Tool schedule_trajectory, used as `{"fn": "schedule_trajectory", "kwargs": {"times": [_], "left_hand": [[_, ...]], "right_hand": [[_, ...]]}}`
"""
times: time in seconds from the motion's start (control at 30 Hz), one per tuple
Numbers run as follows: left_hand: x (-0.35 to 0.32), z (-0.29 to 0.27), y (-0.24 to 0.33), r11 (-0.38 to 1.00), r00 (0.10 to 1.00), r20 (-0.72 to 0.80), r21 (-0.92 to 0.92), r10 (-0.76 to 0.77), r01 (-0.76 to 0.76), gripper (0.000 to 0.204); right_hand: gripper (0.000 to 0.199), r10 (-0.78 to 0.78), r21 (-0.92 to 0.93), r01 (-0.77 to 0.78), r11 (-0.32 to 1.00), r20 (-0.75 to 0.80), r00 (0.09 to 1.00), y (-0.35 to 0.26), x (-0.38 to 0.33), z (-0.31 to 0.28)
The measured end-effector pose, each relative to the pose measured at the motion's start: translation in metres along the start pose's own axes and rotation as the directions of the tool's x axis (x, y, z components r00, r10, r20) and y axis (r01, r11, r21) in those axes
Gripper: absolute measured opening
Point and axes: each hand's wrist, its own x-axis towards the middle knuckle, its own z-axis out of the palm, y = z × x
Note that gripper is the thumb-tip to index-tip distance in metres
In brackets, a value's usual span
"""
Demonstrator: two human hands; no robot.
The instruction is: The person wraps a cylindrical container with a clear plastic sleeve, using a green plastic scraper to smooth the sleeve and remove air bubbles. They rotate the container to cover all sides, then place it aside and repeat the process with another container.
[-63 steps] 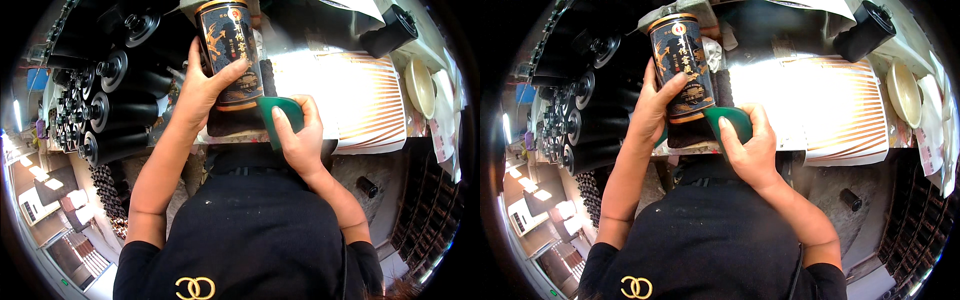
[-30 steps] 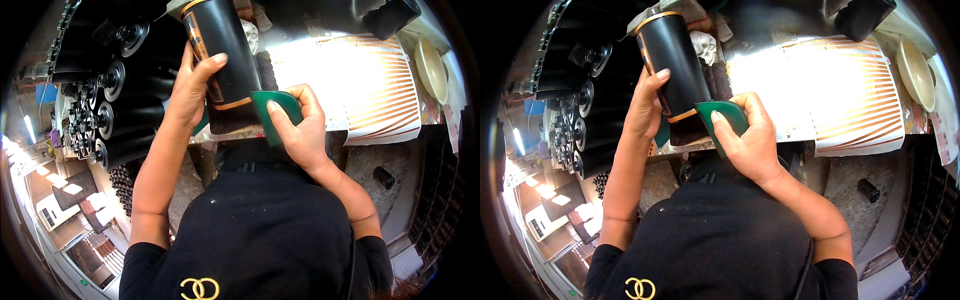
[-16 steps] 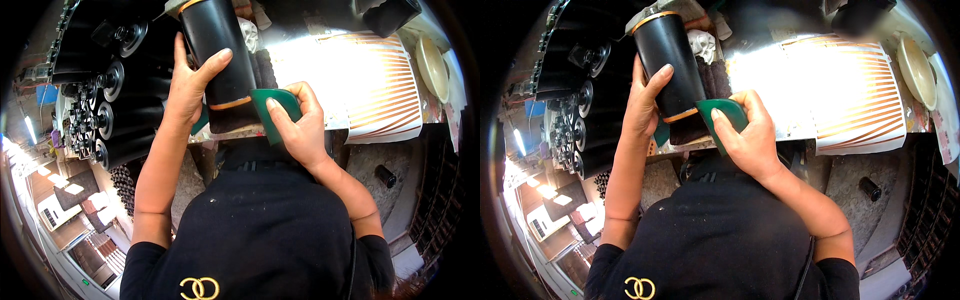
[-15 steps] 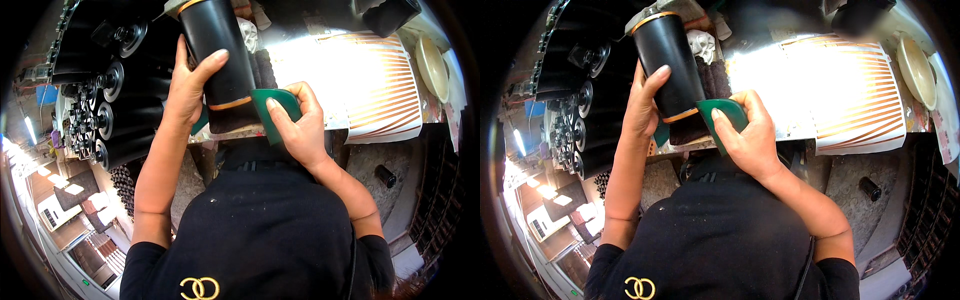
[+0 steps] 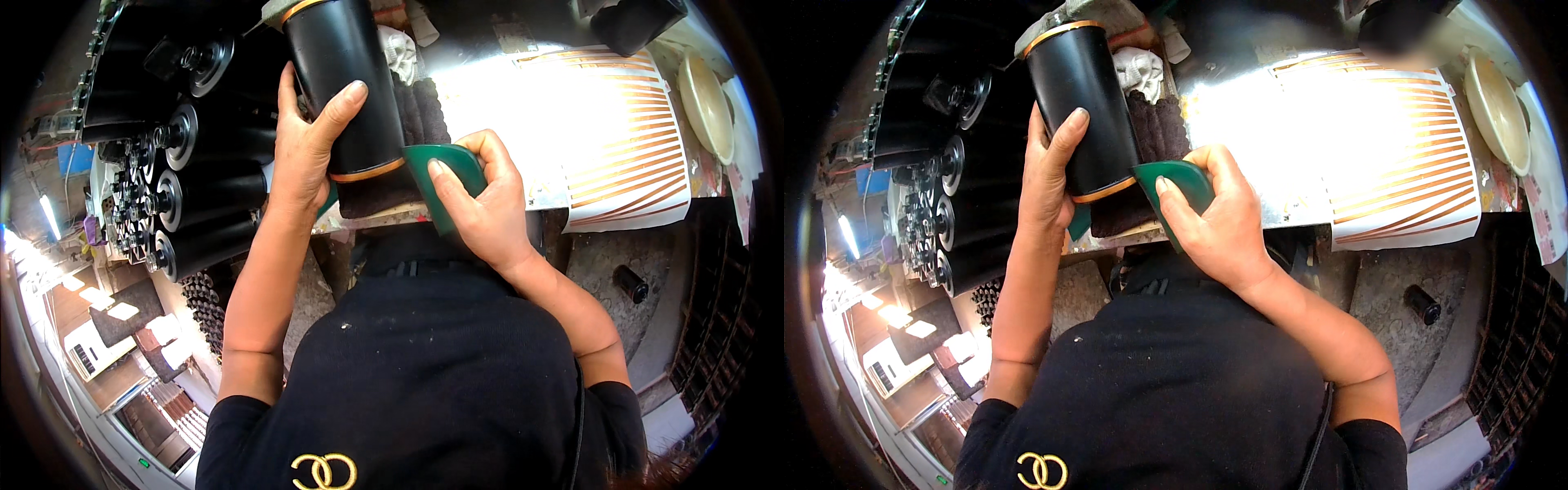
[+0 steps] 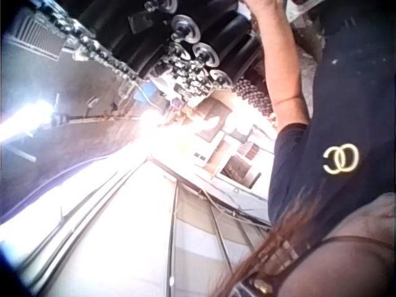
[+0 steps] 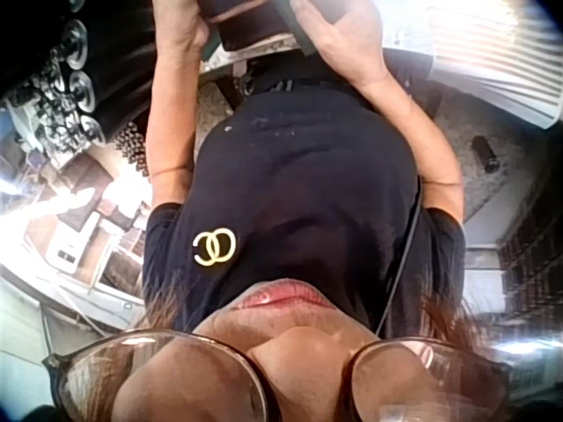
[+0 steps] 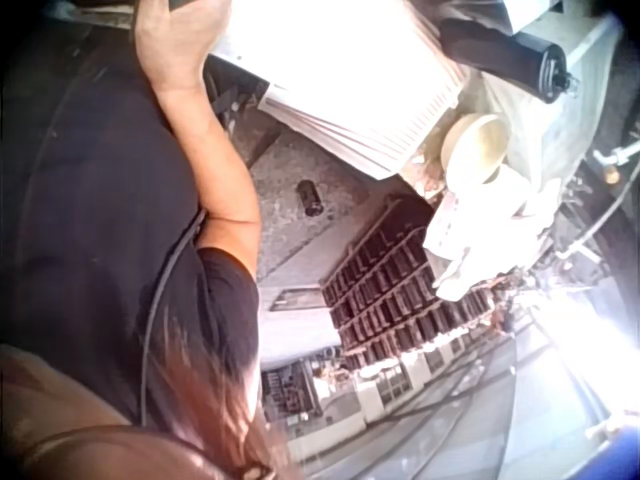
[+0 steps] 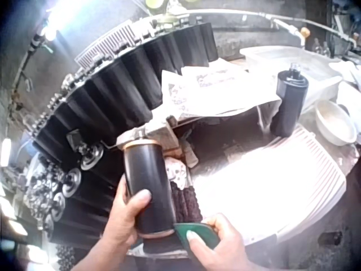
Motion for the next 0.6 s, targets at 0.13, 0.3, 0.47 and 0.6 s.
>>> {"fn": "schedule_trajectory", "kwargs": {"times": [0.13,0.3,0.47,0.6], "left_hand": [[0.006,-0.017,-0.002,0.911,0.971,0.150,-0.342,-0.188,0.230,0.085],[0.005,-0.005,0.003,0.998,0.999,0.045,0.064,0.026,-0.029,0.075],[0.007,-0.016,0.005,0.972,0.975,0.196,-0.191,-0.100,0.138,0.077],[0.008,-0.010,0.000,0.994,0.993,0.108,0.094,0.038,-0.048,0.072]], "right_hand": [[0.021,-0.010,0.020,0.010,1.000,0.000,1.000,-0.001,-0.001,0.003],[0.020,-0.002,0.008,0.002,1.000,0.000,1.000,-0.002,-0.001,0.002],[0.020,0.007,0.026,-0.007,1.000,0.001,1.000,-0.001,0.000,0.001],[0.020,0.007,0.007,-0.007,1.000,-0.005,1.000,-0.002,0.000,-0.001]]}}
